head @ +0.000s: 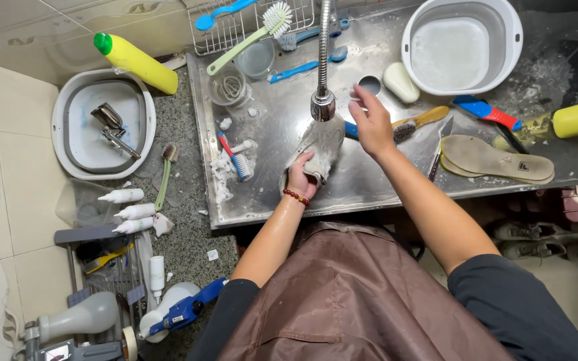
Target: Wash a grey sneaker using soap, brushes, and a faucet sprayer in a shop sink.
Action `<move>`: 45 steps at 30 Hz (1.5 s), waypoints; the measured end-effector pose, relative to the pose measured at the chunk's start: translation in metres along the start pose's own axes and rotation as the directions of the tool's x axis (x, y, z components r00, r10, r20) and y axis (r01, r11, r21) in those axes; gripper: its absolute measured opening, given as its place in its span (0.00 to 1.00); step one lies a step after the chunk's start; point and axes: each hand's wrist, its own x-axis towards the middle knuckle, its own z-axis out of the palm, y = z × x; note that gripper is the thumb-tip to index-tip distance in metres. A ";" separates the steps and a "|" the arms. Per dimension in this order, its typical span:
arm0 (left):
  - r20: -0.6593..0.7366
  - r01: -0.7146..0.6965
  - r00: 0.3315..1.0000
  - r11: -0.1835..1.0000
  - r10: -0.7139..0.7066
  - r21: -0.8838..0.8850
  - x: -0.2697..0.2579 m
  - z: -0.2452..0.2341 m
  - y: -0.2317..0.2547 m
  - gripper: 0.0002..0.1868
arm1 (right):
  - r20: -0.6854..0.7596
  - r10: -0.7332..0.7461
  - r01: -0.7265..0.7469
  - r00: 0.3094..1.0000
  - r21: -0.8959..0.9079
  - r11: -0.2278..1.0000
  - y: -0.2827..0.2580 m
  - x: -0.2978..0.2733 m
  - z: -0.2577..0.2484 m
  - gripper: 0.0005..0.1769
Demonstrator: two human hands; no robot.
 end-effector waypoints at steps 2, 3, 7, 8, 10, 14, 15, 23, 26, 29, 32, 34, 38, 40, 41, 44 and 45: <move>0.019 0.016 1.000 1.000 -0.016 0.006 0.005 -0.014 -0.006 0.18 | 0.137 -0.101 0.084 0.985 0.124 0.989 -0.086 0.016 -0.004 0.39; 0.041 0.028 0.999 1.000 -0.029 0.013 0.008 -0.022 -0.009 0.18 | 0.255 -0.219 0.152 0.942 0.258 0.954 -0.128 0.024 -0.006 0.49; 0.059 0.060 0.996 0.998 -0.061 0.028 0.013 -0.034 -0.020 0.17 | 0.371 -0.078 0.031 0.925 0.133 0.991 -0.135 0.057 0.005 0.37; 0.060 0.048 0.997 0.998 -0.050 0.029 0.015 -0.033 -0.021 0.17 | 0.376 -0.078 0.023 0.923 0.149 0.989 -0.130 0.064 0.004 0.28; 0.059 0.040 0.997 0.999 -0.042 0.025 0.014 -0.026 -0.020 0.17 | 0.384 -0.073 0.011 0.920 0.161 0.987 -0.127 0.068 -0.001 0.20; 0.032 0.033 0.999 0.999 -0.034 0.017 0.010 -0.009 -0.017 0.18 | 0.330 -0.144 0.151 0.933 0.005 0.989 -0.121 0.068 -0.017 0.14; 0.028 0.030 0.999 0.999 -0.031 0.016 0.011 -0.006 -0.016 0.18 | 0.324 -0.176 0.182 0.930 0.010 0.983 -0.116 0.070 -0.021 0.14; -0.036 -0.047 0.998 0.984 0.053 0.170 0.035 -0.032 -0.054 0.19 | 0.367 -0.075 0.017 0.927 0.160 0.987 -0.111 0.066 -0.017 0.14; -0.044 -0.090 0.993 0.959 0.106 0.269 0.036 -0.025 -0.056 0.21 | 0.407 -0.039 -0.063 0.913 0.234 0.970 -0.107 0.067 -0.017 0.14; -0.043 -0.125 0.987 0.920 0.152 0.372 0.048 -0.031 -0.061 0.23 | 0.414 -0.028 -0.071 0.910 0.223 0.972 -0.109 0.064 -0.020 0.14; -0.045 -0.135 0.983 0.869 0.178 0.477 0.055 -0.036 -0.066 0.24 | 0.406 -0.040 -0.059 0.913 0.229 0.972 -0.106 0.060 -0.021 0.14; -0.038 -0.148 0.979 0.833 0.198 0.533 0.058 -0.036 -0.065 0.25 | 0.404 -0.071 -0.032 0.912 0.244 0.969 -0.092 0.058 -0.023 0.14; 0.049 -0.205 0.968 0.670 0.244 0.713 0.053 -0.031 -0.054 0.25 | 0.228 0.048 -0.126 0.973 0.342 0.931 -0.017 0.032 -0.020 0.20; 0.072 -0.198 0.971 0.596 0.229 0.778 0.058 -0.039 -0.050 0.26 | 0.060 0.093 -0.105 0.994 0.249 0.963 0.009 0.008 -0.007 0.22; 0.186 -0.291 0.945 0.430 0.270 0.855 0.065 -0.050 -0.051 0.25 | 0.027 0.079 -0.081 0.997 0.088 0.993 0.009 -0.006 0.003 0.29; 0.386 -0.442 0.882 0.189 0.269 0.877 0.067 -0.055 -0.044 0.25 | -0.094 0.111 -0.117 0.989 -0.053 0.992 0.000 -0.027 0.028 0.37; 0.459 -0.502 0.851 0.141 0.256 0.853 0.062 -0.054 -0.040 0.24 | -0.168 0.160 -0.168 0.973 -0.030 0.985 -0.005 -0.032 0.037 0.36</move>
